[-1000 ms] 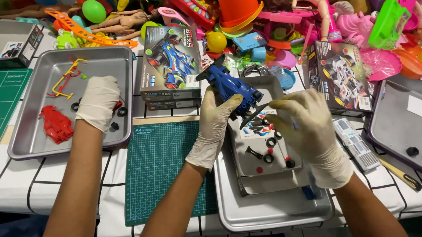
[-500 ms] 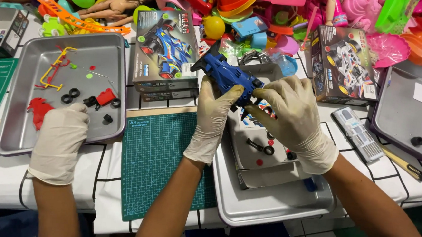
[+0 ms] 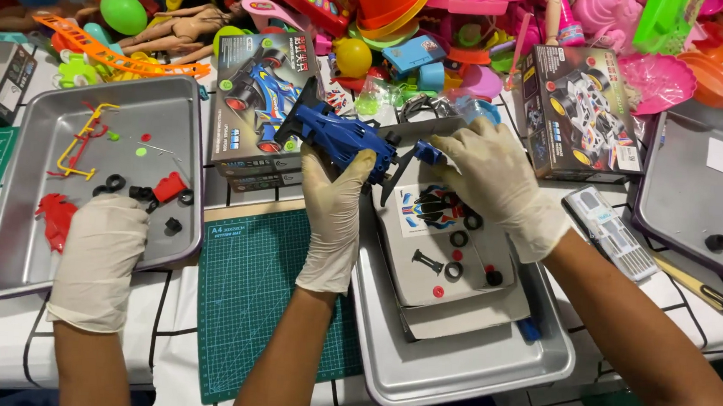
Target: Assembling a plastic model toy car by fitting and securing the body shell onto the chassis.
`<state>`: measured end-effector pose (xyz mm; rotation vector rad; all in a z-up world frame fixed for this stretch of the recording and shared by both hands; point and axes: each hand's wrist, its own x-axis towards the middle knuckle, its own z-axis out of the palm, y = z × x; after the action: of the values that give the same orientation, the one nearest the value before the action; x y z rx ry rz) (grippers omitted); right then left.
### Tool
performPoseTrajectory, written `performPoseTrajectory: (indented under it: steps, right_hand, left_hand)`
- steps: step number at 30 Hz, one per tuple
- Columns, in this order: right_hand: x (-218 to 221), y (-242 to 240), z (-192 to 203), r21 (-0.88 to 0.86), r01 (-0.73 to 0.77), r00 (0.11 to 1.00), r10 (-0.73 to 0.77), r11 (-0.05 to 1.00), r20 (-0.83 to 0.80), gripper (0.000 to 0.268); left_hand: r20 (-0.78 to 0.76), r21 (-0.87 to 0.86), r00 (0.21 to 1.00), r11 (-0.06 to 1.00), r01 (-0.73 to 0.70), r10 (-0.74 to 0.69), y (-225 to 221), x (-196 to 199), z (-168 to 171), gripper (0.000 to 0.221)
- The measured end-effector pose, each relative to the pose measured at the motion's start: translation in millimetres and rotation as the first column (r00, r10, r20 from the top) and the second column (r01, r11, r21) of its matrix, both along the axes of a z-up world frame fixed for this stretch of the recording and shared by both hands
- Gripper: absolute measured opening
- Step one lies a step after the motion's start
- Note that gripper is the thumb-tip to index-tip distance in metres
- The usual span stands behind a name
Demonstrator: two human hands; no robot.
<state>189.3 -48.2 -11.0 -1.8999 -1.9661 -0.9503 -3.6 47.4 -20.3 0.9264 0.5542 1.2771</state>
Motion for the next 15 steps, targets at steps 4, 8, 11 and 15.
performPoseTrajectory:
  steps: [4,8,11,15]
  right_hand:
    - [7.6,21.7,-25.4,-0.021,0.071,0.994,-0.069,0.997,0.088,0.042]
    - [13.7,22.1,-35.0,-0.108,0.128,0.99,-0.134,0.986,-0.047,0.046]
    - [8.4,10.2,-18.7,-0.127,0.051,0.955,-0.086,0.991,-0.285,0.047]
    - [-12.7,-11.2,15.9,0.111,-0.151,0.773,0.187,0.982,-0.606,0.054]
  left_hand:
    - [-0.052,-0.038,0.999,0.999,-0.004,0.002,14.4,22.5,-65.9,0.08]
    - [-0.067,-0.071,0.997,0.997,0.027,-0.032,13.7,21.5,-62.3,0.081]
    - [-0.095,-0.057,0.994,0.997,0.052,-0.057,15.4,24.8,-70.9,0.082]
    - [-0.09,-0.073,0.991,0.993,0.091,-0.097,10.6,22.0,-68.2,0.077]
